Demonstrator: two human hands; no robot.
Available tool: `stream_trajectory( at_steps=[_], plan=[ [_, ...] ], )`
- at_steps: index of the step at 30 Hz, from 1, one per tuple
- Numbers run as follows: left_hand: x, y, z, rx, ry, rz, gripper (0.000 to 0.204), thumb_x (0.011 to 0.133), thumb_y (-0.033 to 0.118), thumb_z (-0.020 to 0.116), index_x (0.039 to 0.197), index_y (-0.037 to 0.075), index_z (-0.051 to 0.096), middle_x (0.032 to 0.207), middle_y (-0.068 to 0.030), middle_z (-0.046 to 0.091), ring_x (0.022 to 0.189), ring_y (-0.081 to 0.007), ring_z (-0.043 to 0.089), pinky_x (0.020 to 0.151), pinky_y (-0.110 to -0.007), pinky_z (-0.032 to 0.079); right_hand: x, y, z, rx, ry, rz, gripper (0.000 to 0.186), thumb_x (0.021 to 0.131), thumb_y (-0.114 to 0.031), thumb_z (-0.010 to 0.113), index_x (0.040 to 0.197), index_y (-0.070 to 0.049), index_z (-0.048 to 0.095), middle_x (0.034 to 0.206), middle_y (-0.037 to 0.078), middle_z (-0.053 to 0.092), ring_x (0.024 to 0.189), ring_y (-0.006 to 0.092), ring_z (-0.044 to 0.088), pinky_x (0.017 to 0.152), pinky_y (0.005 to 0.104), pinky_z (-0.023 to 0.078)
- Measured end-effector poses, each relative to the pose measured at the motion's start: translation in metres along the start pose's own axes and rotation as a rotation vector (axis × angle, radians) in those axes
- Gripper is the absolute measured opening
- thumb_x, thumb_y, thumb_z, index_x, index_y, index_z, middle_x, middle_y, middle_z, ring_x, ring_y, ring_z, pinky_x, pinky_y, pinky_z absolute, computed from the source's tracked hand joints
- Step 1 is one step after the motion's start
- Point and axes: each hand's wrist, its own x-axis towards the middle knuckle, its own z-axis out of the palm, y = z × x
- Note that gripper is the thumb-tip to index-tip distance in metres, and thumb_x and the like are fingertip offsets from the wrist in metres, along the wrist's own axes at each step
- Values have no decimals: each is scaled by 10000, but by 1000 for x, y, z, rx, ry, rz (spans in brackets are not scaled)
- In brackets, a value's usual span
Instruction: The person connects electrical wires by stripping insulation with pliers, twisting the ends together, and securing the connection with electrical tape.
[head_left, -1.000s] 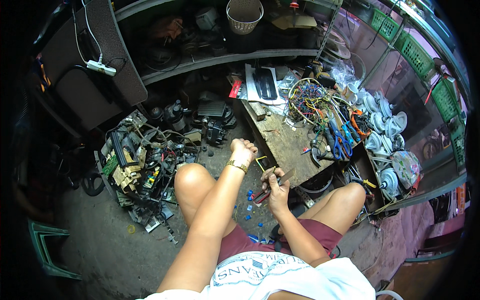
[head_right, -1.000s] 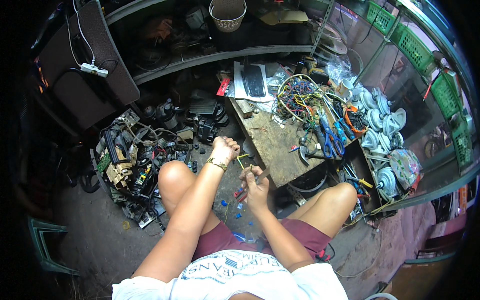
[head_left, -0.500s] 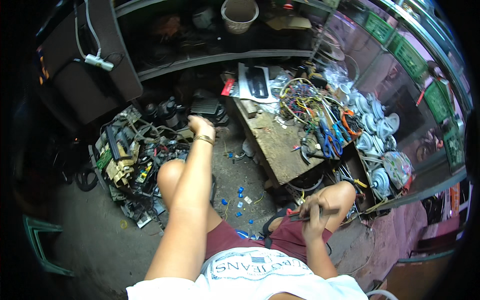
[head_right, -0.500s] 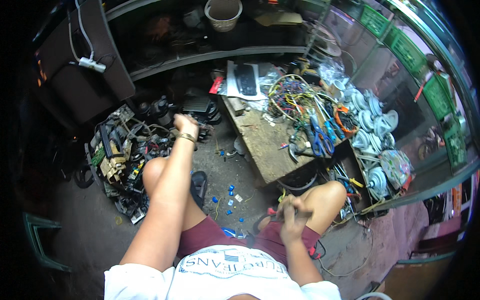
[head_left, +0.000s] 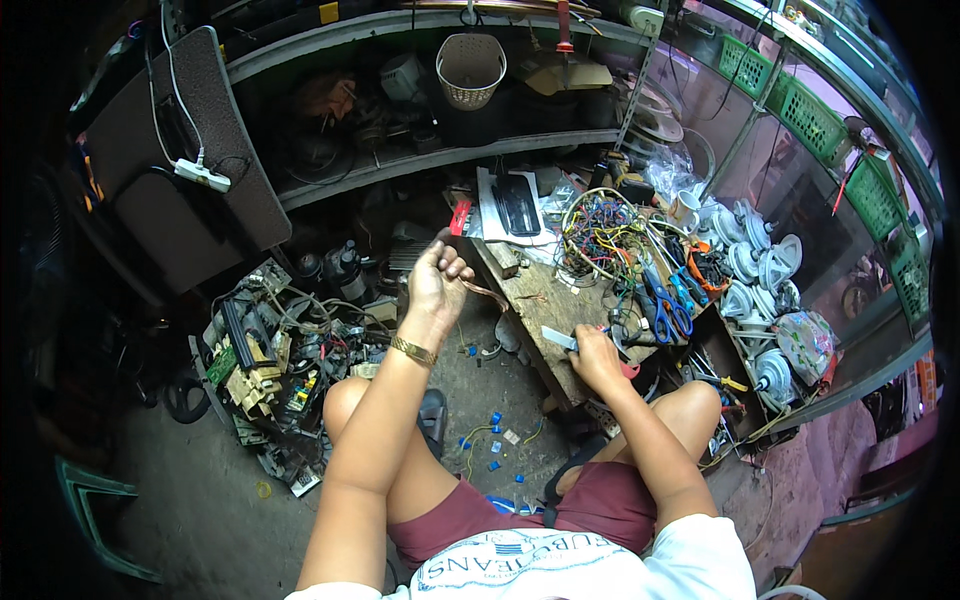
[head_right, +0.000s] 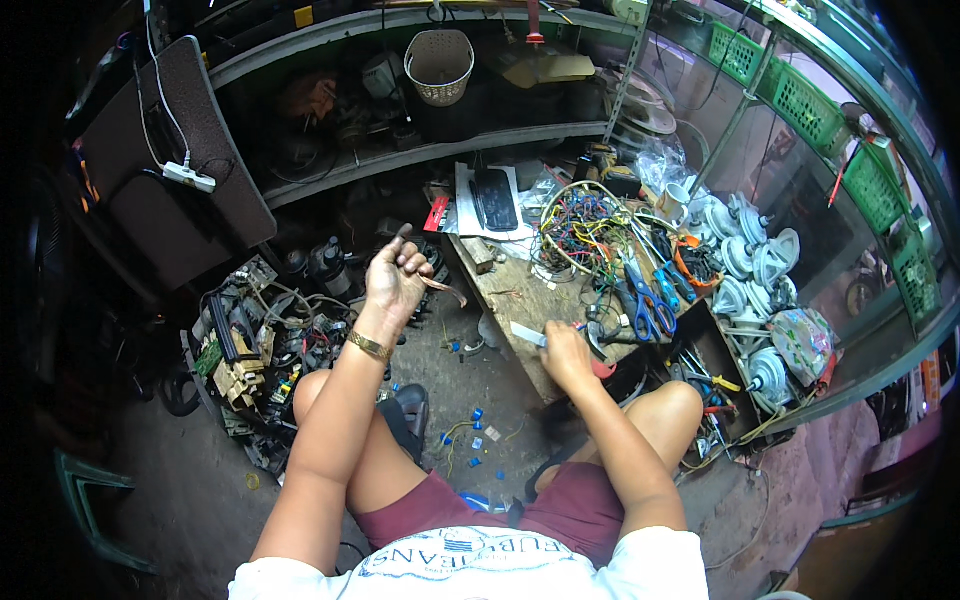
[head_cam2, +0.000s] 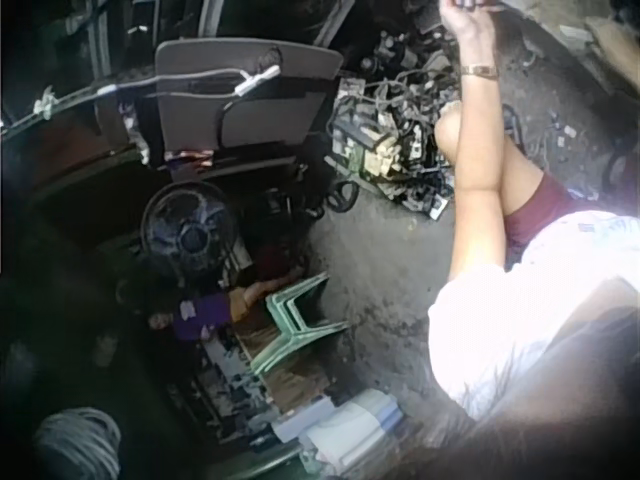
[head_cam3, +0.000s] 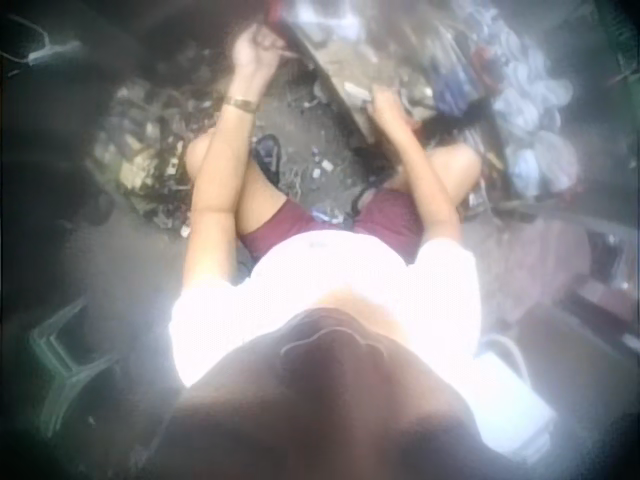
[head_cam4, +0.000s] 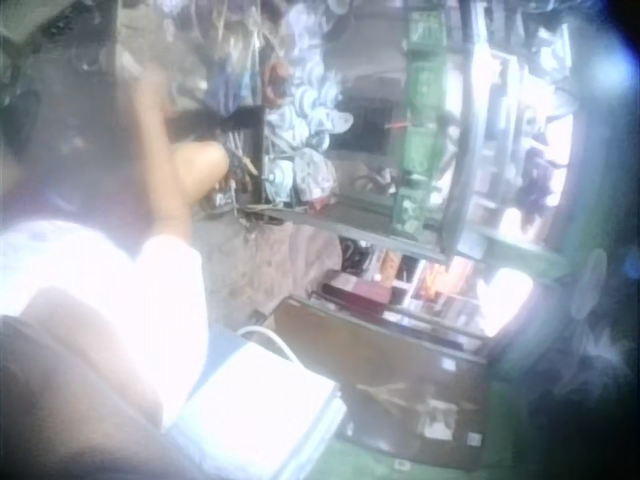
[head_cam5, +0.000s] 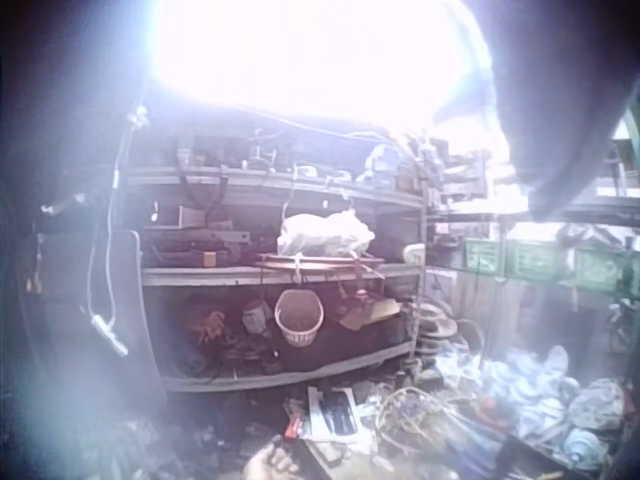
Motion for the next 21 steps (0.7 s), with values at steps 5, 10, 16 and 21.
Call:
stream_trajectory(
  at_steps=[5,10,16,21],
  plan=[
    [-3,-27,-10,64,-3,100,184,978,188,386,998,88,538,620,38,329,541,-83,329,574,-266,328,14,-3,-23,125,156,-90,310,730,-127,701,1012,-34,611,1009,165,571,988,349,539,832,407,443],
    [-10,-58,-3,198,-3,169,165,978,188,404,984,88,534,644,34,355,561,-78,353,576,-249,352,46,-78,-74,530,125,-175,164,760,-162,685,869,-39,667,828,167,636,764,332,613,703,404,485],
    [-21,-80,5,179,27,138,170,981,185,401,1016,76,526,681,25,368,594,-81,366,608,-252,382,52,-87,-59,421,74,-215,123,742,-114,679,823,-22,669,768,178,643,729,339,627,679,397,489],
    [-13,-87,-7,76,34,67,174,984,173,386,1021,76,526,680,10,399,661,-118,413,703,-300,416,56,-68,-43,1083,57,146,93,821,-63,638,790,24,627,620,54,609,519,105,541,473,269,415]
  ],
)
